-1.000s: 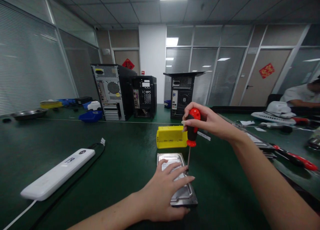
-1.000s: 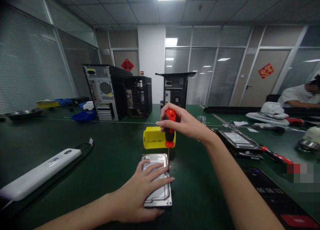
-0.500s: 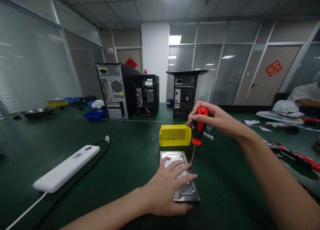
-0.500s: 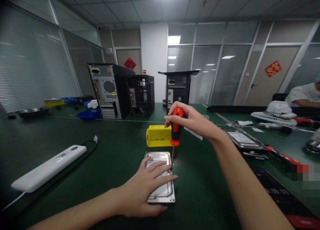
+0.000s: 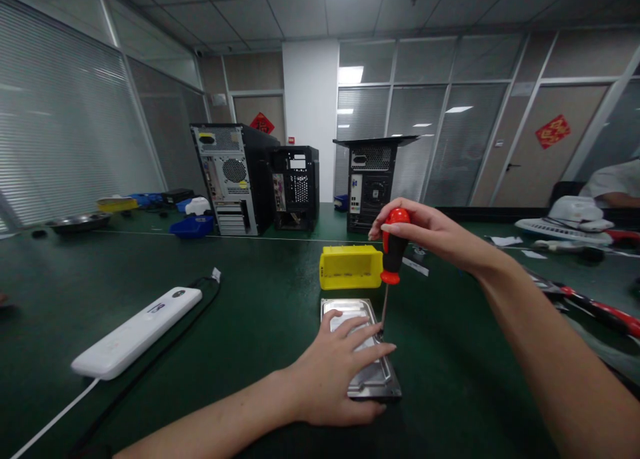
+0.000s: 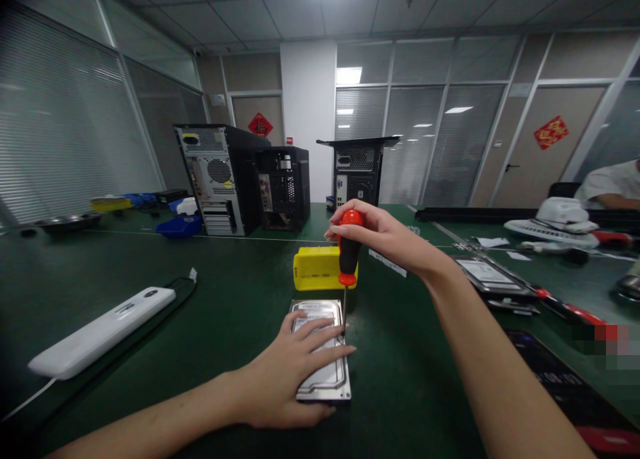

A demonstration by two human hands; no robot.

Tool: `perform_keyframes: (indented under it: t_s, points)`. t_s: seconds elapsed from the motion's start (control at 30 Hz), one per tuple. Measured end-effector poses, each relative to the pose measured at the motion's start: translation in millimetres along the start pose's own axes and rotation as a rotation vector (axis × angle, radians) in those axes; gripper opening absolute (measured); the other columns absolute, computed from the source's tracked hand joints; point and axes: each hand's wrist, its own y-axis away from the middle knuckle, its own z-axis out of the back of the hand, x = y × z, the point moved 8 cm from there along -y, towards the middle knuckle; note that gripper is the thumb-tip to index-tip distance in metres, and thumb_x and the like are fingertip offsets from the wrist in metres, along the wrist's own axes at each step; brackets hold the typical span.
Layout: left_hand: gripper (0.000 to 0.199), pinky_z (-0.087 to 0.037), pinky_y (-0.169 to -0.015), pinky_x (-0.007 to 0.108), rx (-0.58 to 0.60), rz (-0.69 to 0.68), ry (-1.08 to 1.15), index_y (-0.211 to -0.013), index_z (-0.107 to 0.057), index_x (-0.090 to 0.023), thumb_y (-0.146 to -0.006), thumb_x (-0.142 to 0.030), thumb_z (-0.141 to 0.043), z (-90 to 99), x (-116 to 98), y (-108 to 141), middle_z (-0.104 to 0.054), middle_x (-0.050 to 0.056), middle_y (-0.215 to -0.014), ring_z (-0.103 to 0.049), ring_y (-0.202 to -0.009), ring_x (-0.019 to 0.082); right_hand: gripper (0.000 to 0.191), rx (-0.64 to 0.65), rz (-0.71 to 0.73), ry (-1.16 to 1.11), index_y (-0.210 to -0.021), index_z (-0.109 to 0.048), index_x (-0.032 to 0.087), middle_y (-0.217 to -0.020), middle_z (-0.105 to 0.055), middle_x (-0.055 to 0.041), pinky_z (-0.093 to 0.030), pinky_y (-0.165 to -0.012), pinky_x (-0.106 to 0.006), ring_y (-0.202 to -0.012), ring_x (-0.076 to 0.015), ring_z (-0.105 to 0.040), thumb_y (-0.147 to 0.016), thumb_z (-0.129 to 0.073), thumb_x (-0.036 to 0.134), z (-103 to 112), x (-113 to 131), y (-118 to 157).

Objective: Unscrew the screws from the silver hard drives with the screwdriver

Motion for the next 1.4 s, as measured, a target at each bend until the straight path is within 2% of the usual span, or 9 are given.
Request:
perform_keyframes:
  t_s: [0.23, 0.4, 0.47, 0.67, 0.8, 0.93, 1.1, 1.23, 1.4]
  points:
    - [0.069, -0.008, -0.103, 0.066, 0.023, 0.014, 0.007, -0.14, -0.027, -0.033, -0.08, -0.059, -0.048, -0.4, 0.6, -0.1, -0.027, 0.006, -0.149, -0.023, -0.135, 0.036, 0.021, -0.027, 0.03, -0.019, -0.085, -0.055, 0.019, -0.09, -0.067, -0.003, -0.051, -0.081, -0.035, -0.09, -0.0186, -0.064, -0.073, -0.07, 0.027, -2.6, 3.0, -2.4]
    - [0.07, -0.008, -0.103, 0.065, 0.01, 0.005, -0.015, -0.14, -0.027, -0.033, -0.079, -0.057, -0.051, -2.9, 0.8, -1.3, -0.028, 0.006, -0.148, -0.025, -0.134, 0.035, 0.026, -0.095, 0.059, 0.05, -0.098, -0.057, 0.019, -0.077, -0.067, -0.0014, -0.053, -0.073, -0.03, -0.076, -0.0159, -0.066, -0.077, -0.066, 0.031, 1.9, 1.4, -3.7]
    - [0.07, -0.009, -0.103, 0.064, -0.004, 0.003, -0.017, -0.14, -0.027, -0.033, -0.079, -0.057, -0.052, -3.4, 0.8, -1.8, -0.029, 0.006, -0.148, -0.025, -0.134, 0.034, 0.024, -0.1, 0.061, 0.081, -0.096, -0.058, 0.019, -0.075, -0.065, -0.0006, -0.052, -0.069, -0.027, -0.073, -0.0143, -0.064, -0.078, -0.064, 0.034, 3.0, 0.4, -4.0]
    - [0.069, -0.007, -0.102, 0.066, 0.023, 0.016, -0.005, -0.14, -0.027, -0.034, -0.079, -0.056, -0.052, -2.8, 1.3, -2.0, -0.026, 0.006, -0.149, -0.022, -0.135, 0.035, 0.03, -0.014, 0.01, -0.057, -0.103, -0.055, 0.021, -0.087, -0.061, -0.0025, -0.051, -0.069, -0.025, -0.079, -0.0136, -0.06, -0.09, -0.043, 0.045, -1.4, -11.1, -6.9]
    - [0.069, -0.007, -0.103, 0.066, 0.04, 0.021, -0.001, -0.141, -0.026, -0.034, -0.08, -0.057, -0.05, -2.8, 1.4, -2.0, -0.026, 0.005, -0.149, -0.023, -0.135, 0.035, 0.022, -0.029, 0.051, -0.075, -0.095, -0.057, 0.019, -0.09, -0.059, -0.0032, -0.051, -0.074, -0.025, -0.083, -0.014, -0.061, -0.088, -0.049, 0.039, -1.5, -7.1, -6.5]
    - [0.07, -0.008, -0.103, 0.065, 0.036, 0.027, 0.002, -0.141, -0.027, -0.034, -0.079, -0.058, -0.05, -2.3, 1.0, -2.3, -0.027, 0.005, -0.149, -0.023, -0.135, 0.034, 0.016, -0.051, 0.086, -0.116, -0.089, -0.056, 0.017, -0.091, -0.059, -0.0034, -0.052, -0.073, -0.027, -0.079, -0.0138, -0.062, -0.088, -0.052, 0.033, -2.1, -2.6, -5.6]
    - [0.067, -0.009, -0.105, 0.063, 0.017, 0.024, -0.005, -0.14, -0.029, -0.034, -0.08, -0.057, -0.05, 0.8, -0.5, -2.1, -0.028, 0.005, -0.149, -0.023, -0.135, 0.033, 0.017, -0.059, 0.077, -0.159, -0.097, -0.055, 0.02, -0.083, -0.057, -0.0012, -0.053, -0.07, -0.027, -0.075, -0.013, -0.06, -0.088, -0.049, 0.034, -2.9, -7.3, -7.9]
    - [0.069, -0.008, -0.103, 0.065, 0.031, 0.009, -0.012, -0.14, -0.027, -0.033, -0.08, -0.059, -0.049, -2.3, 0.1, -2.1, -0.027, 0.006, -0.149, -0.022, -0.135, 0.034, 0.02, -0.007, 0.025, -0.176, -0.105, -0.053, 0.023, -0.092, -0.056, -0.0012, -0.053, -0.075, -0.032, -0.082, -0.015, -0.061, -0.089, -0.047, 0.032, -4.9, -14.5, -8.0]
    - [0.068, -0.009, -0.103, 0.064, 0.015, 0.004, -0.026, -0.14, -0.027, -0.033, -0.08, -0.059, -0.048, -2.3, 0.6, -2.2, -0.028, 0.006, -0.149, -0.023, -0.135, 0.034, 0.021, -0.032, 0.074, -0.074, -0.106, -0.051, 0.021, -0.095, -0.057, -0.0027, -0.051, -0.077, -0.031, -0.085, -0.0147, -0.061, -0.087, -0.052, 0.031, -3.3, -7.2, -5.4]
